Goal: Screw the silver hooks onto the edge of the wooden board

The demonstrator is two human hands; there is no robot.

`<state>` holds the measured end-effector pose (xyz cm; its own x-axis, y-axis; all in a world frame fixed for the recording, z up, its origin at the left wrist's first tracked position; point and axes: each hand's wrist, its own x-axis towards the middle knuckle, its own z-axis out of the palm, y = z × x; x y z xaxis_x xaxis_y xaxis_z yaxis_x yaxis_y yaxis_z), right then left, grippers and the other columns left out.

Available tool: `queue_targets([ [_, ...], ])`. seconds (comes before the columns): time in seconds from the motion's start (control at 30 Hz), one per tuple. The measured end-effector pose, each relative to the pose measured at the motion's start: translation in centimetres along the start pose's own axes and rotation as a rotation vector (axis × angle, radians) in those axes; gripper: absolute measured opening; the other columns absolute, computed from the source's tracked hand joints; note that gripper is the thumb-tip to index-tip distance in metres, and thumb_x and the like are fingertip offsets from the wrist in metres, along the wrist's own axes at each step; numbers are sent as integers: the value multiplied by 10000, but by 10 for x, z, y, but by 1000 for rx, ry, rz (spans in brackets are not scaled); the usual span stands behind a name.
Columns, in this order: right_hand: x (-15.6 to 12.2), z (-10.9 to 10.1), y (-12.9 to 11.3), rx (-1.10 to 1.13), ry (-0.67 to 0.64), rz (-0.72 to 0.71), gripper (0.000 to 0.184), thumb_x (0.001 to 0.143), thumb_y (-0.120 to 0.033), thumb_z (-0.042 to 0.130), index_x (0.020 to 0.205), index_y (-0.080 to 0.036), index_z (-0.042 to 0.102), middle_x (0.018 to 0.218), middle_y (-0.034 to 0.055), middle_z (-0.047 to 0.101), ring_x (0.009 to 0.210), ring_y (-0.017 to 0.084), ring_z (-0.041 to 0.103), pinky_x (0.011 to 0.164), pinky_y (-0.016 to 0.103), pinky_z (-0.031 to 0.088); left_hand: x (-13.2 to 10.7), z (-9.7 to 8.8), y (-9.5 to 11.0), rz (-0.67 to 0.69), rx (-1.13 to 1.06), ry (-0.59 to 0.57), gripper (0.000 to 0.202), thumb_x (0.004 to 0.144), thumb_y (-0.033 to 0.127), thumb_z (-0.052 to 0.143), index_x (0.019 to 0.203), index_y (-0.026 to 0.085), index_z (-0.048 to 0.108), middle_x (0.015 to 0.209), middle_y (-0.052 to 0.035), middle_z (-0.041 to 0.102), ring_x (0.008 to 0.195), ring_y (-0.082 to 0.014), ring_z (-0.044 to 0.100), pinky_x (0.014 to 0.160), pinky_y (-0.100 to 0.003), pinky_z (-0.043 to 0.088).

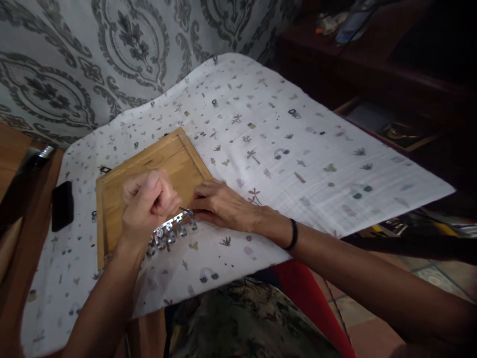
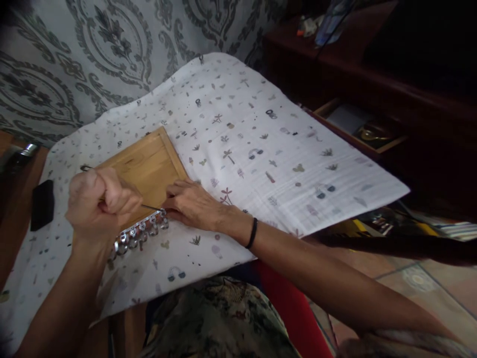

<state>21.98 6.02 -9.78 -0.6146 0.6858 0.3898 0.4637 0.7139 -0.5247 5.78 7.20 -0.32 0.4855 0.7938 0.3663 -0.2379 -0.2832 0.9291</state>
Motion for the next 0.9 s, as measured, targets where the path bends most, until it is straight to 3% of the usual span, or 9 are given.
queue_targets([
  [0.1,1,0,0,4,-13,3,198,1015,-270,649,1083,-147,787,1024,99,694,967,225,566,878,359,393,0,0,0,-2,30,63,560,963,488,680,547,179,468,448,87,189,338,-27,131,359,-217,136],
  [0.27,1,-2,-2,4,-31,10,206,1031,-269,617,1078,-153,781,1033,102,686,981,230,569,878,361,382,-13,8,5,-26,258,267,417,962,601,635,817,210,654,547,22,477,488,-133,455,488,-285,404],
  [0.33,1,-3,-2,-7,-38,15,199,1027,-265,619,1070,-155,779,1033,106,681,983,236,564,869,365,377,-18,14,7,-40,307,335,357,976,573,634,896,225,655,598,17,522,543,-150,494,539,-306,432],
  [0.5,1,-3,-2,-8,-36,12,202,1027,-280,622,1080,-160,775,1010,96,664,967,234,554,855,362,377,-23,28,7,10,254,426,252,1014,457,622,894,236,626,515,64,364,456,-116,313,475,-287,317],
  [0.67,1,-2,-2,-29,-42,7,199,1021,-284,636,1051,-148,778,1016,99,667,974,236,549,854,364,373,-20,32,8,-34,199,468,159,996,282,611,844,236,619,475,74,307,417,-105,252,435,-272,259],
  [0.9,1,-4,-4,-50,-57,15,202,1018,-283,645,1052,-134,777,1031,106,676,974,236,550,853,370,374,-29,20,5,47,45,291,73,941,233,672,880,197,689,447,100,307,369,-54,172,418,-219,260],
])
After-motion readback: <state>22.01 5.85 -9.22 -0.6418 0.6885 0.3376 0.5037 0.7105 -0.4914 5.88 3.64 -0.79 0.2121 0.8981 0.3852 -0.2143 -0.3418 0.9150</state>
